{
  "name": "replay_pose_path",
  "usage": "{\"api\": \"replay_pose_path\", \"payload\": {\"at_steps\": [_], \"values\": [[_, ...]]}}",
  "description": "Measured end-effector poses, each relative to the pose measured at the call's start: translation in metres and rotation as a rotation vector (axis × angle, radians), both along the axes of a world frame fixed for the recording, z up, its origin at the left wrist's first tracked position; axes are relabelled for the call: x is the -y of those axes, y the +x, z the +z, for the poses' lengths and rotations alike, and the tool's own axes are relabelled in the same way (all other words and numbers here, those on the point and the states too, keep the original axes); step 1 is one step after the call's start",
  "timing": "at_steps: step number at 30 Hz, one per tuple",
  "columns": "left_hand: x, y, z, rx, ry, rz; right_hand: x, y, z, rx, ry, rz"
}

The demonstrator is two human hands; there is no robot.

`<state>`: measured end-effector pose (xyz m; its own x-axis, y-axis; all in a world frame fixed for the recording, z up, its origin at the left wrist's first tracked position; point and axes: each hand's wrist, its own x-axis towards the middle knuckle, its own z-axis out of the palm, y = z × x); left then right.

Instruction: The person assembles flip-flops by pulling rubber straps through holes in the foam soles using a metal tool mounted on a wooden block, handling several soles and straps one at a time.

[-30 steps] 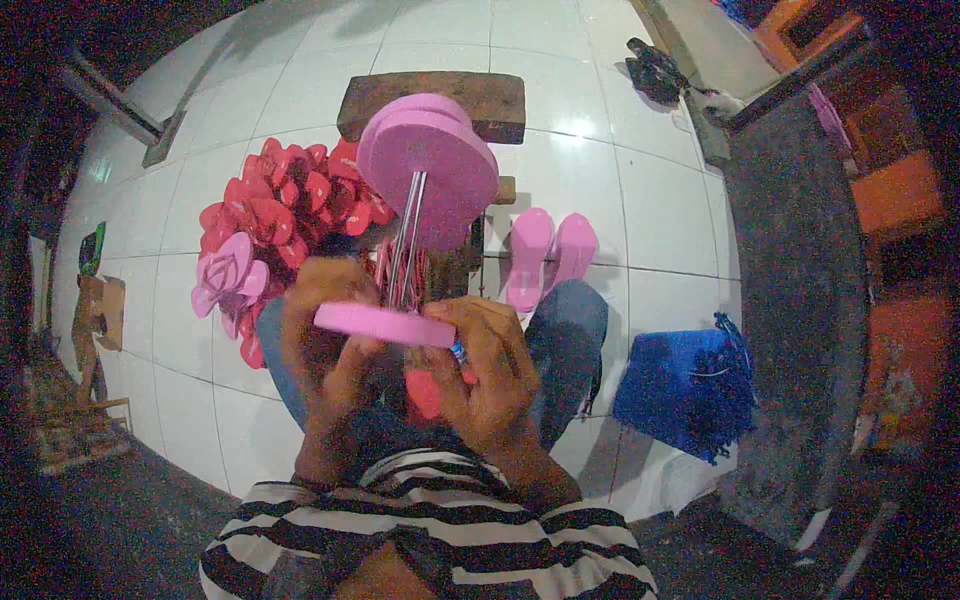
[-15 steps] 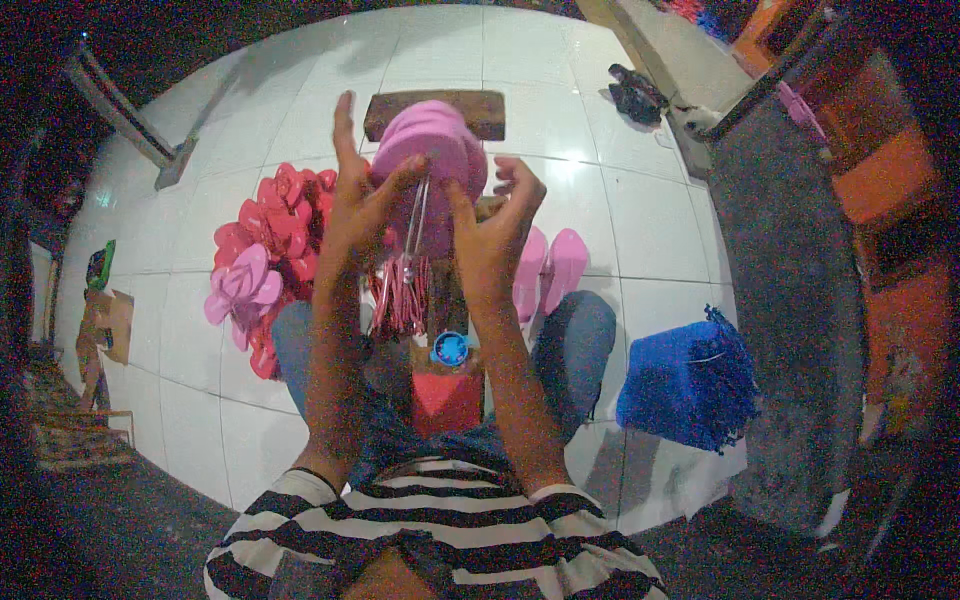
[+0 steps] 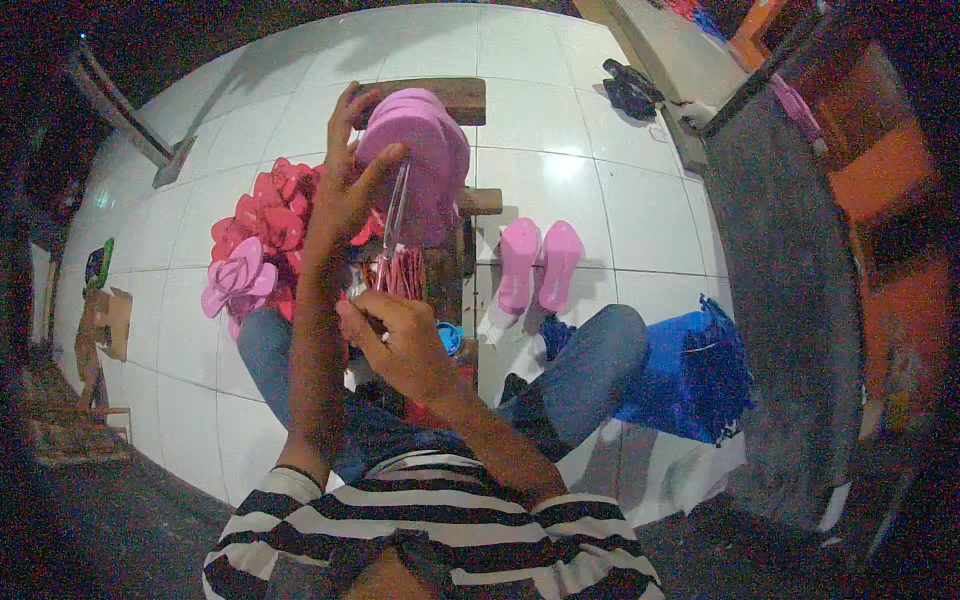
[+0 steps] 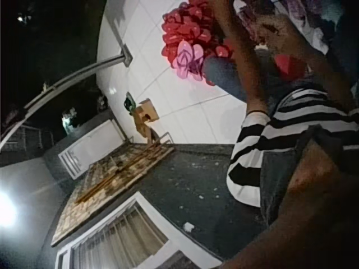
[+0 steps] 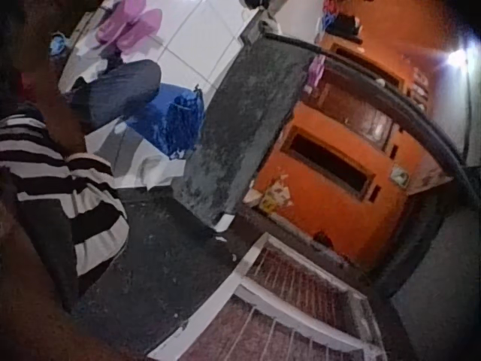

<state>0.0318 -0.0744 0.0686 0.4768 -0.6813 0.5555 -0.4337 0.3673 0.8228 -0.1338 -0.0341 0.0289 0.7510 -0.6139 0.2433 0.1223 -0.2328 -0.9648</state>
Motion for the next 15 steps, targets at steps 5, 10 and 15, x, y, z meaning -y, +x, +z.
{"api": "replay_pose_path", "payload": {"at_steps": [5, 10, 15], "values": [[-0.007, 0.016, 0.02, 0.443, 0.078, 0.139, 0.092, 0.0, -0.133, -0.308, -0.099, -0.648], [0.012, 0.013, 0.025, 0.596, 0.022, 0.151, 0.193, -0.037, -0.25, -0.874, 0.015, -1.054], [0.016, 0.004, 0.023, 0.464, -0.044, 0.095, 0.192, -0.05, -0.349, -1.362, -0.123, -1.31]]}}
